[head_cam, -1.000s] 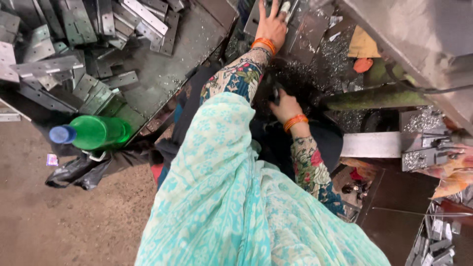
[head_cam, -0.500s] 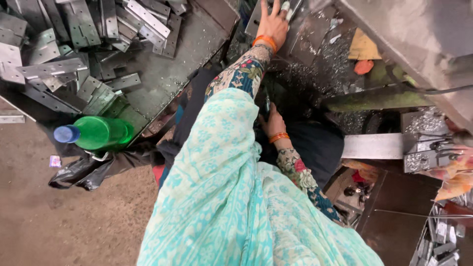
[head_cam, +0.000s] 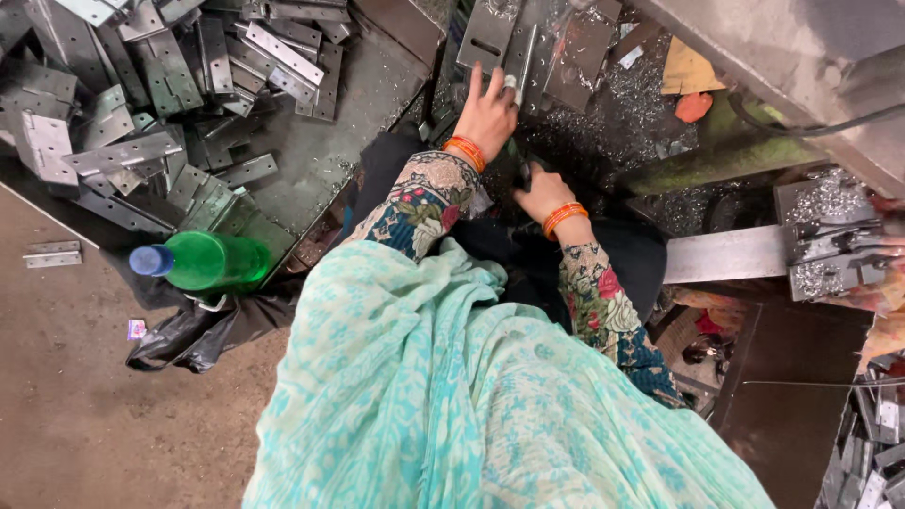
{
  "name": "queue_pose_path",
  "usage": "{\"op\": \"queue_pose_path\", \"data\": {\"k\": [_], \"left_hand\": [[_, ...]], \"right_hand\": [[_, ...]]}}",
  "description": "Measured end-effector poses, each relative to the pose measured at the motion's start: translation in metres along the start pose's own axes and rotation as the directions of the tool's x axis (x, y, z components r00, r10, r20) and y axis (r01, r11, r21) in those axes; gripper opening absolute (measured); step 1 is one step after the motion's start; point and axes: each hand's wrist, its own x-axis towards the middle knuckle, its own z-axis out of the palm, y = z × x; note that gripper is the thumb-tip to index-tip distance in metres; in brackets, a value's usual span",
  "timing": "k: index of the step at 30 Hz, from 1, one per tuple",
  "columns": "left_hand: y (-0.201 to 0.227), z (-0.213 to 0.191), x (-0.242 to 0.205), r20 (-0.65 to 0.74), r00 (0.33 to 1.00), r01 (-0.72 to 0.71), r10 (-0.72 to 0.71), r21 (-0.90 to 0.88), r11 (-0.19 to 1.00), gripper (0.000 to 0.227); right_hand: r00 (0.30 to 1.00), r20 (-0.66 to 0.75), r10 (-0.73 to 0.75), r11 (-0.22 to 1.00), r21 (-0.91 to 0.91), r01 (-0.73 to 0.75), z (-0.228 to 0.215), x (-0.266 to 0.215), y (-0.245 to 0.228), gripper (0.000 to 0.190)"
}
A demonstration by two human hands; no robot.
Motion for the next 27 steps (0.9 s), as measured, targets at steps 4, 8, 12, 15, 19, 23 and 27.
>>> {"op": "queue_pose_path", "data": {"k": [4, 8, 12, 15, 19, 23, 27], "left_hand": [[-0.002, 0.003, 0.007, -0.229, 0.973, -0.001, 0.022, 0.091, 0.996, 0.032], [-0.007, -0.009, 0.005, -0.202, 0.978, -0.033, 0.042, 0.048, 0.998, 0.028], [-0.015, -0.044, -0.008, -0.446, 0.895, -0.035, -0.011, -0.093, 0.995, 0.028], [-0.021, -0.07, -0.009, -0.509, 0.837, 0.027, -0.202, -0.33, 0.943, 0.028], [-0.021, -0.069, 0.0, -0.129, 0.777, 0.299, -0.617, -0.786, 0.541, 0.025], [-0.016, -0.031, 0.026, 0.23, 0.756, 0.204, -0.613, -0.973, -0.113, 0.026], [-0.036, -0.002, 0.061, 0.158, 0.821, 0.327, -0.549, -0.918, 0.224, 0.039]], "right_hand": [[1.0, -0.017, 0.007, 1.0, -0.001, -0.007, -0.002, 0.001, 0.001, 0.066], [0.997, -0.067, -0.022, 1.0, 0.009, 0.022, 0.0, -0.001, 0.003, 0.066], [0.993, -0.106, -0.048, 0.998, 0.036, 0.052, -0.006, 0.004, 0.015, 0.061], [0.935, -0.332, -0.126, 0.969, 0.159, 0.187, -0.018, 0.022, 0.035, 0.051], [0.804, -0.594, -0.027, 0.72, 0.547, 0.428, -0.032, 0.059, 0.057, 0.043], [0.849, -0.496, 0.182, 0.407, 0.824, 0.394, -0.055, 0.078, 0.073, 0.032], [0.662, -0.743, 0.101, 0.391, 0.642, 0.66, -0.08, 0.074, 0.067, 0.027]]}}
